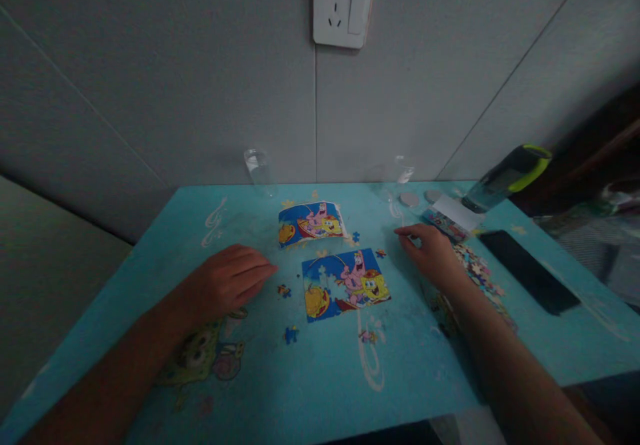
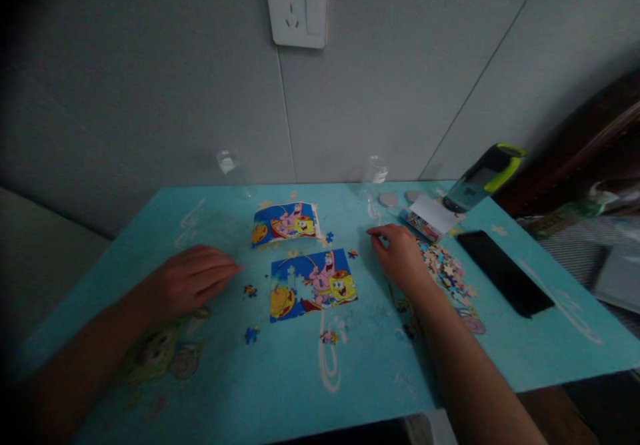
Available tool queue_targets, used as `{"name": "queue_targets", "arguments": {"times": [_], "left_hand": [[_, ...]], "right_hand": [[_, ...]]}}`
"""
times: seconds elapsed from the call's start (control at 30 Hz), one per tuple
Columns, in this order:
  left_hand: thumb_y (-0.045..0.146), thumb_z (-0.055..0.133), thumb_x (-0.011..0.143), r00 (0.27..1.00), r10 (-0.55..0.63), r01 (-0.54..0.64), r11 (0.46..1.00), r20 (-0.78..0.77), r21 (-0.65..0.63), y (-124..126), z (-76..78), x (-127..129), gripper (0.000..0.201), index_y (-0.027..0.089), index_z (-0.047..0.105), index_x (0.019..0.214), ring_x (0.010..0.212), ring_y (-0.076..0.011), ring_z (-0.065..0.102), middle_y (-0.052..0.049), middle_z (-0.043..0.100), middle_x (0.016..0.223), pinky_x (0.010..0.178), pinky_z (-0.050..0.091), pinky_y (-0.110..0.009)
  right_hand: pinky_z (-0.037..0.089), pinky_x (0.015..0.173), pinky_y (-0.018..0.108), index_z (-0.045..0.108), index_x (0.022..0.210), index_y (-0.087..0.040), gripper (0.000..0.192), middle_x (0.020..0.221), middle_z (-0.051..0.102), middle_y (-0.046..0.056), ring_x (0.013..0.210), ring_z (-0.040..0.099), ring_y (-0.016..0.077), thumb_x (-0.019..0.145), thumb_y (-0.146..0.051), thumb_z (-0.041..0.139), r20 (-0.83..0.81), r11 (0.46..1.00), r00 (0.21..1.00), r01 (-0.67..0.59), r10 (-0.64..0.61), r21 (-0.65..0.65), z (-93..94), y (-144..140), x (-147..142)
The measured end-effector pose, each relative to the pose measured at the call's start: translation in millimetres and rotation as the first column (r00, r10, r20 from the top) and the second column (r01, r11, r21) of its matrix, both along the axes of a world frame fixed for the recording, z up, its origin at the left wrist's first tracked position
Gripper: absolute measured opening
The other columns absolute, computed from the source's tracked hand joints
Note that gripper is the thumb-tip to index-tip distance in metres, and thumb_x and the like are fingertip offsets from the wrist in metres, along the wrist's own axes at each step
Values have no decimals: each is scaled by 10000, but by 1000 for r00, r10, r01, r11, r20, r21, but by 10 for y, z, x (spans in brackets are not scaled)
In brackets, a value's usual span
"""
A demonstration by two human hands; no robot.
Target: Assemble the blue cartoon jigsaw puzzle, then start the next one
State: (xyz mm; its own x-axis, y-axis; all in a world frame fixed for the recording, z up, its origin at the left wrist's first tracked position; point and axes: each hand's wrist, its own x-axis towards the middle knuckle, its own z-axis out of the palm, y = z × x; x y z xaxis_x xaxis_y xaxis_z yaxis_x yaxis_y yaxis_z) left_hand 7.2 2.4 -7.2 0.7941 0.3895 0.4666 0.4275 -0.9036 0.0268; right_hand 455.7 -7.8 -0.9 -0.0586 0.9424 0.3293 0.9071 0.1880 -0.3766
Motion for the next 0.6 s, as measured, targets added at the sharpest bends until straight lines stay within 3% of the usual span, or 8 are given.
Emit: {"name": "queue_targets", "arguments": {"times": [0.23,0.4,0.6], "left_hand": [[110,612,946,998,-54,53,997,14,57,-58,49,107,232,158,701,1156,961,-202,669,-78,724,1031,898,558,-383],[99,621,933,997,-78,78,997,15,27,-59,72,140,242,154,688,1159,936,-198,660,-80,720,1022,880,553,-381],[103,610,935,997,-74,73,997,32,18,-67,63,167,244,156,677,1164,924,-197,663,-69,722,1013,881,541,-390]], "right_hand": [[514,892,415,774,1082,-189,286,1022,758,104,951,689,269,929,-295,556,0,999,999,-37,37,-9,-75,42,2],[511,882,418,771,1072,-187,284,1035,758,102,955,690,276,927,-310,560,-10,999,999,-37,37,-16,-129,89,39],[497,908,414,775,1057,-187,281,1038,755,101,971,679,272,947,-333,562,-29,999,999,-45,44,-22,-88,75,-180]]}}
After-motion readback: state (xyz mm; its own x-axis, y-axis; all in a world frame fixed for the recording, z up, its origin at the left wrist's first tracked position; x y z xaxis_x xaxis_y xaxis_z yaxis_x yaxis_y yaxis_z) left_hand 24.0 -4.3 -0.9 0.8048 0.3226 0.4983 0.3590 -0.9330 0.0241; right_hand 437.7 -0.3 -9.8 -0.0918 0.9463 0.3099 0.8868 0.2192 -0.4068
